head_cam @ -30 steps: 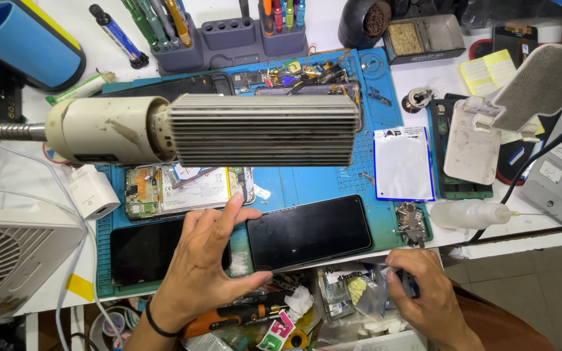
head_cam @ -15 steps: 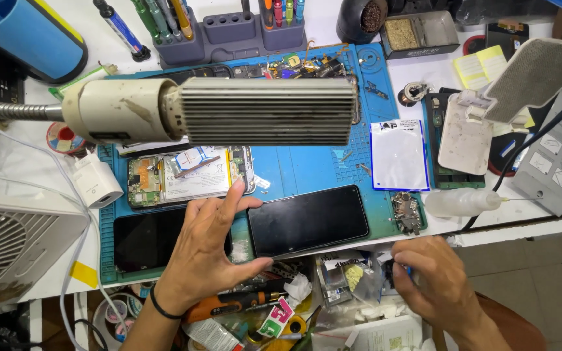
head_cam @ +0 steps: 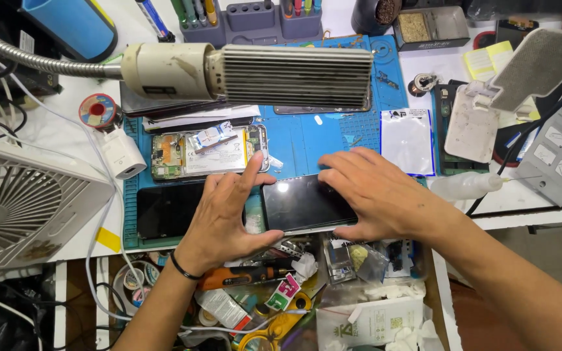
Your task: Applying a screen protector to a smartphone, including cleaning the screen and aligning the protector.
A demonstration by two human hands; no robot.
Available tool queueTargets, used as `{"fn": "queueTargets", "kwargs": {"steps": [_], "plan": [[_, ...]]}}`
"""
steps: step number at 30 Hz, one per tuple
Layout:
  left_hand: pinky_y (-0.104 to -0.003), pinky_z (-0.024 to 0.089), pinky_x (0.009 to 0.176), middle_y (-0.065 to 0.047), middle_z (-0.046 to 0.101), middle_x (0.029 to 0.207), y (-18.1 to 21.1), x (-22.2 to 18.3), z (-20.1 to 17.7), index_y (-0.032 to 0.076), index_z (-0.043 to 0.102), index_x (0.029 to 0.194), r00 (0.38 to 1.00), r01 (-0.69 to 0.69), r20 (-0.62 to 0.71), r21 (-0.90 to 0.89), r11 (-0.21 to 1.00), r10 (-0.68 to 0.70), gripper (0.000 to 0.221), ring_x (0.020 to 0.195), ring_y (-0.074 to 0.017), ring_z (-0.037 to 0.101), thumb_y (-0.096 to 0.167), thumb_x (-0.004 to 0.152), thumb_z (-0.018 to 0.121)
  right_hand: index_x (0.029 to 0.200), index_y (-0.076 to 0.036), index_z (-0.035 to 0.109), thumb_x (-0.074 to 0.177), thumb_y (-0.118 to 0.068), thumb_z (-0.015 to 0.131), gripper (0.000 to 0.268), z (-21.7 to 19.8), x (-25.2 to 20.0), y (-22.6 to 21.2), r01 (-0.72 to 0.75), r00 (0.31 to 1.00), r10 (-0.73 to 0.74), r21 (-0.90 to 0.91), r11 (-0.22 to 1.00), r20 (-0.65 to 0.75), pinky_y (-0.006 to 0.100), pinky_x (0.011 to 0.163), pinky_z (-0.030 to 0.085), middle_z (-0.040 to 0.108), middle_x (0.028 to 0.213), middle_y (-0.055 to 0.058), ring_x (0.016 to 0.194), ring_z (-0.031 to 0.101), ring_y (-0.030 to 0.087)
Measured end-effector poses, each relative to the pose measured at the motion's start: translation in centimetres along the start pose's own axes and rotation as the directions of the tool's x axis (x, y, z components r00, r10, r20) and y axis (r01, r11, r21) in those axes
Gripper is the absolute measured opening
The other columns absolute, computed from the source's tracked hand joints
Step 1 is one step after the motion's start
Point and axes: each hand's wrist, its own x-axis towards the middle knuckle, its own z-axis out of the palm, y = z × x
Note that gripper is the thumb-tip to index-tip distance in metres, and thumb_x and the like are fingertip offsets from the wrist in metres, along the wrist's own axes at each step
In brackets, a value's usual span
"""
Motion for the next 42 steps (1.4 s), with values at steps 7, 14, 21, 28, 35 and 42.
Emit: {"fn": "queueTargets", "kwargs": {"steps": [7, 14, 21, 28, 35, 42], "plan": [[-0.039, 0.038, 0.098, 0.003, 0.067, 0.138, -0.1, -0.1, 0.0, 0.018, 0.007, 0.166, 1.000, -0.004, -0.013, -0.005, 1.000, 0.004, 0.132, 0.095, -0.0179, 0.057, 0.045, 0.070, 0.093, 0.122, -0.010, 0.053, 0.072, -0.051, 0.083, 0.072, 0.7, 1.1, 0.0, -0.016, 0.990, 0.010, 0.042, 0.999, 0.143, 0.047, 0.091, 0.045, 0.057, 0.127, 0.012, 0.106, 0.058, 0.032], [-0.038, 0.037, 0.097, 0.003, 0.068, 0.137, 0.0, -0.1, -0.1, 0.018, 0.007, 0.166, 1.000, 0.002, -0.013, -0.010, 1.000, -0.002, 0.132, 0.091, -0.0169, 0.055, 0.044, 0.070, 0.094, 0.120, -0.012, 0.051, 0.071, -0.047, 0.084, 0.069, 0.1, 1.6, -0.5, -0.044, 0.979, 0.035, 0.044, 0.998, 0.202, 0.046, 0.076, 0.049, 0.054, 0.123, 0.011, 0.096, 0.057, 0.030], [-0.039, 0.037, 0.099, 0.003, 0.067, 0.138, 0.0, 0.0, 0.0, 0.019, 0.005, 0.166, 1.000, -0.012, -0.020, -0.006, 1.000, 0.012, 0.133, 0.094, -0.0171, 0.056, 0.043, 0.070, 0.094, 0.118, -0.012, 0.049, 0.074, -0.043, 0.082, 0.063, 0.6, 1.2, -0.2, -0.039, 0.982, 0.027, 0.063, 0.997, 0.187, 0.046, 0.072, 0.047, 0.055, 0.119, 0.009, 0.092, 0.055, 0.030], [-0.041, 0.038, 0.098, 0.002, 0.067, 0.138, 0.2, 0.2, -0.1, 0.018, 0.005, 0.166, 1.000, -0.009, -0.017, -0.006, 1.000, 0.009, 0.132, 0.103, -0.0190, 0.060, 0.043, 0.070, 0.093, 0.119, -0.010, 0.048, 0.072, -0.038, 0.086, 0.067, 0.3, 0.7, -0.1, -0.038, 0.988, 0.022, 0.103, 0.994, 0.151, 0.046, 0.072, 0.046, 0.056, 0.118, 0.011, 0.090, 0.056, 0.031], [-0.040, 0.037, 0.098, 0.000, 0.067, 0.138, 0.1, 0.3, -0.1, 0.018, 0.003, 0.166, 1.000, -0.010, -0.023, -0.018, 1.000, 0.010, 0.135, 0.100, -0.0183, 0.059, 0.040, 0.069, 0.095, 0.122, -0.010, 0.035, 0.077, -0.043, 0.087, 0.076, -2.5, -2.6, -0.7, -0.068, 0.991, 0.090, 0.212, 0.975, -0.094, 0.051, 0.106, 0.043, 0.048, 0.146, 0.027, 0.129, 0.053, 0.043], [-0.042, 0.039, 0.099, -0.002, 0.066, 0.139, -0.4, 0.7, 0.3, 0.017, 0.000, 0.166, 1.000, -0.007, -0.006, -0.017, 1.000, 0.007, 0.138, 0.101, -0.0195, 0.059, 0.042, 0.070, 0.097, 0.123, -0.008, 0.051, 0.098, -0.022, 0.060, 0.031, 3.0, -8.7, -2.4, -0.201, 0.812, 0.304, 0.251, 0.947, -0.498, 0.035, 0.090, 0.051, 0.066, 0.119, 0.012, 0.104, 0.064, 0.023]]}}
